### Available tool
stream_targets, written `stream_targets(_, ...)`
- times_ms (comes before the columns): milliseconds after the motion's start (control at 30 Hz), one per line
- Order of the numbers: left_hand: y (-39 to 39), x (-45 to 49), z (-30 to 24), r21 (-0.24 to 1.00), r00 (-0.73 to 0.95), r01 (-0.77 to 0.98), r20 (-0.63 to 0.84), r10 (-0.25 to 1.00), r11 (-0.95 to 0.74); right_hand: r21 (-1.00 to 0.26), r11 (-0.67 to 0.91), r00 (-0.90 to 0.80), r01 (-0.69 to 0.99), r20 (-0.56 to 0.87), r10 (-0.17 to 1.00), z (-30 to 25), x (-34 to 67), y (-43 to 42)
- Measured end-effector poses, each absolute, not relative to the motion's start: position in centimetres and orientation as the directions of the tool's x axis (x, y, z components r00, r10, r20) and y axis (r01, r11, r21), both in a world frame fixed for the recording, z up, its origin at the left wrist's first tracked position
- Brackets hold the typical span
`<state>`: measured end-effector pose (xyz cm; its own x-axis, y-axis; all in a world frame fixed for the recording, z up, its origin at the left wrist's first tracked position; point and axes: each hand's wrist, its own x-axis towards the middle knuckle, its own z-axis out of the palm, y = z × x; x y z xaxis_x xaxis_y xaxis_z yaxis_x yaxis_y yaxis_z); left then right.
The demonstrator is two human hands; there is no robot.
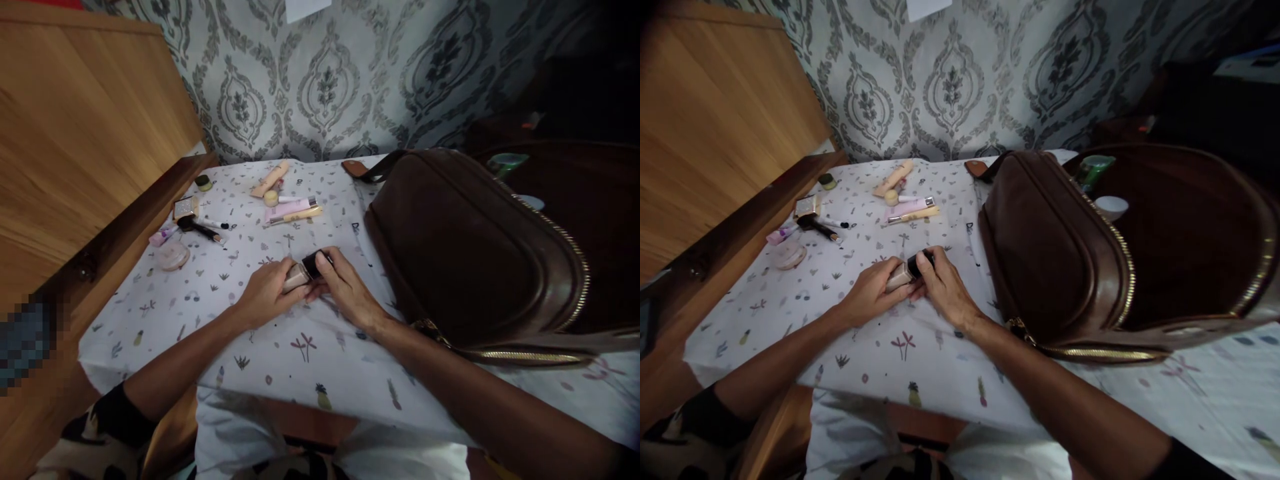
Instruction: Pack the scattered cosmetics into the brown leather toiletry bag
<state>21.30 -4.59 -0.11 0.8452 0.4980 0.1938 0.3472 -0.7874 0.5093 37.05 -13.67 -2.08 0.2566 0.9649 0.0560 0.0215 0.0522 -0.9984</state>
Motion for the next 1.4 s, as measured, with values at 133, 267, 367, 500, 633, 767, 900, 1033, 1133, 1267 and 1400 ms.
stream_targets(133,-4.6,21.2,-0.2,0.524,0.833,0.340,0.217,0.509,-0.781,-0.998,0.053,0.239,0.043,0.061,0.969,-1.9,37.1,-13.7)
stream_targets(267,-4.6,21.2,-0.6,0.531,0.822,0.333,0.242,0.516,-0.779,-0.974,0.073,0.177,0.214,0.112,0.978,-1.5,37.1,-14.0)
stream_targets(367,-4.6,21.1,-0.8,0.521,0.815,0.339,0.253,0.521,-0.784,-0.970,0.074,0.156,0.231,0.112,0.981,-1.5,37.1,-14.1)
stream_targets(500,-4.7,21.2,-1.0,0.507,0.786,0.383,0.261,0.560,-0.773,-0.982,0.110,0.156,0.155,0.134,0.979,-1.7,36.9,-13.8)
stream_targets(633,-4.8,21.2,-0.8,0.533,0.770,0.365,0.288,0.570,-0.763,-0.990,0.142,0.203,-0.008,0.137,0.969,-1.4,36.7,-13.8)
stream_targets(767,-4.5,21.1,-0.3,0.696,0.764,0.291,0.243,0.597,-0.656,-0.990,0.109,0.306,-0.093,0.076,0.949,-1.1,36.9,-13.8)
stream_targets(900,-4.2,20.9,0.2,0.857,0.779,0.219,0.134,0.613,-0.466,-0.957,0.178,0.445,-0.230,0.060,0.894,-1.5,37.5,-13.5)
stream_targets(1033,-3.8,20.8,0.2,0.896,0.801,0.175,0.111,0.588,-0.407,-0.929,0.199,0.458,-0.312,0.036,0.888,-1.8,37.6,-13.2)
stream_targets(1133,-3.6,20.7,-0.4,0.843,0.780,0.195,0.176,0.600,-0.501,-0.920,0.193,0.432,-0.342,0.029,0.901,-1.9,37.4,-13.2)
stream_targets(1267,-3.9,20.6,-1.1,0.628,0.754,0.224,0.372,0.541,-0.745,-0.895,0.197,0.394,-0.399,0.026,0.919,-1.5,37.2,-13.3)
stream_targets(1400,-4.4,20.6,-1.4,0.515,0.729,0.213,0.482,0.486,-0.830,-0.887,0.176,0.346,-0.428,0.019,0.938,-0.9,37.0,-13.4)
